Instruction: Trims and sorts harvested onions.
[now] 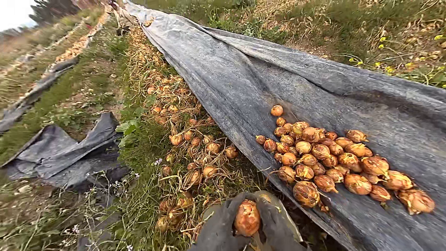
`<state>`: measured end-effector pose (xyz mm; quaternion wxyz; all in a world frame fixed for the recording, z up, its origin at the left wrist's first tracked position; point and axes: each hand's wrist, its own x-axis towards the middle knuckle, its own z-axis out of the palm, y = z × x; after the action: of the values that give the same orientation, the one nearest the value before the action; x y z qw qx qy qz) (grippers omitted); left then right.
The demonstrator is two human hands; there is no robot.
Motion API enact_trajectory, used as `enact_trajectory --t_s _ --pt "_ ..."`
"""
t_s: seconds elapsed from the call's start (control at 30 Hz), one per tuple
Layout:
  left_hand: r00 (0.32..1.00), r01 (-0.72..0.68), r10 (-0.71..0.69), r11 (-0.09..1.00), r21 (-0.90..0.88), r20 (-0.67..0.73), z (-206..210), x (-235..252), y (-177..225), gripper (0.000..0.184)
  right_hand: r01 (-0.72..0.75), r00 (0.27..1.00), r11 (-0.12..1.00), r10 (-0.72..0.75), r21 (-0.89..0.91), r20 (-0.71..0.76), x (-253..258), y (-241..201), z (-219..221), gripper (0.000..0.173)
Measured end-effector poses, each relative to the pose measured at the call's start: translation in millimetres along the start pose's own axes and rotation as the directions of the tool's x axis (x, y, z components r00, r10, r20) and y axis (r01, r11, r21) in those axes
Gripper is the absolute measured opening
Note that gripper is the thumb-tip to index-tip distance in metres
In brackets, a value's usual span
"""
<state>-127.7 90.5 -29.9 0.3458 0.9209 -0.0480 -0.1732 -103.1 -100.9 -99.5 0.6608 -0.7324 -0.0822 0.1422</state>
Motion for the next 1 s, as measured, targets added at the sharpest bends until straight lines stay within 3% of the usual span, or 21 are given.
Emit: enact_trajectory --t_s 0.03,0.1,0.17,0.2,0.27,0.3,0.33,0.4,0.5,0.6,0.7,0.77,0.83,0.9,0.93,1.0 --pt "0.996 0.068 -0.063 0.994 -0.090 0.057 3.1 -6.4 0.5 0.103 0.085 0.996 0.987 -0.079 -0.136 0.050 -2.8 2.8 -3.2 0.047" --pt "0.961 0.267 -0.223 0.907 -0.325 0.167 11.0 -18.0 7.0 0.102 0.328 0.942 0.849 -0.325 -0.414 0.080 -3.8 13.5 -5.8 0.048" --pt "0.941 0.337 -0.264 0.756 -0.562 0.210 15.8 -27.7 9.3 0.084 0.439 0.876 0.769 -0.482 -0.465 0.031 -4.0 15.9 -9.8 0.049" --pt "0.943 0.331 -0.257 0.716 -0.614 0.209 17.7 -31.0 2.9 0.068 0.429 0.882 0.803 -0.472 -0.413 -0.001 -4.8 13.7 -13.9 0.048" --pt "0.944 0.327 -0.273 0.696 -0.640 0.185 16.3 -32.9 -5.2 0.026 0.256 0.959 0.946 -0.274 -0.199 -0.072 -7.1 9.2 -23.0 0.046" --pt "0.947 0.322 -0.275 0.760 -0.565 0.169 11.4 -31.2 -4.5 0.018 0.148 0.980 0.981 -0.162 -0.127 -0.111 -6.7 12.0 -25.8 0.046" --pt "0.957 0.289 -0.255 0.839 -0.462 0.137 6.0 -28.6 -0.7 0.024 0.047 0.991 0.988 -0.064 -0.144 -0.118 -6.7 17.2 -29.6 0.047" --pt "0.989 0.150 -0.149 0.970 -0.191 0.018 -1.7 -22.3 12.9 0.030 -0.124 0.992 0.926 0.123 -0.357 -0.023 -10.5 27.6 -39.6 0.054" --pt "0.996 0.080 -0.064 0.960 0.267 -0.068 -5.9 -6.9 36.9 0.038 -0.135 0.947 0.879 0.250 -0.458 0.201 -19.7 26.2 -40.2 0.056" --pt "0.978 0.151 -0.198 0.889 0.433 0.066 -0.3 10.2 55.8 0.047 -0.263 0.942 0.954 0.285 -0.142 0.176 -20.8 14.1 -28.3 0.049" --pt "0.922 0.098 -0.267 0.862 0.497 0.281 21.1 28.7 62.3 0.051 -0.502 0.864 0.851 0.484 0.157 0.140 -15.2 28.9 -19.6 0.062" --pt "0.905 0.036 -0.244 0.861 0.507 0.350 29.1 39.1 66.0 0.052 -0.528 0.849 0.836 0.519 0.153 0.093 -19.2 29.7 -25.6 0.062" --pt "0.914 0.101 -0.280 0.858 0.504 0.294 21.7 55.2 64.9 0.051 -0.398 0.917 0.912 0.398 -0.098 -0.013 -16.4 0.9 -42.9 0.053" --pt "0.892 0.258 -0.406 0.819 0.513 0.198 7.9 79.2 45.6 0.046 -0.083 0.986 0.939 0.029 -0.333 -0.163 3.7 13.1 -61.0 0.051" --pt "0.883 0.303 -0.440 0.800 0.517 0.163 6.1 92.2 24.1 0.043 0.031 0.968 0.913 -0.128 -0.407 -0.214 18.8 25.3 -73.7 0.053" --pt "0.838 0.358 -0.514 0.772 0.524 0.184 -1.8 119.3 -4.9 0.041 0.064 0.946 0.896 -0.194 -0.439 -0.258 46.4 23.2 -101.6 0.057"
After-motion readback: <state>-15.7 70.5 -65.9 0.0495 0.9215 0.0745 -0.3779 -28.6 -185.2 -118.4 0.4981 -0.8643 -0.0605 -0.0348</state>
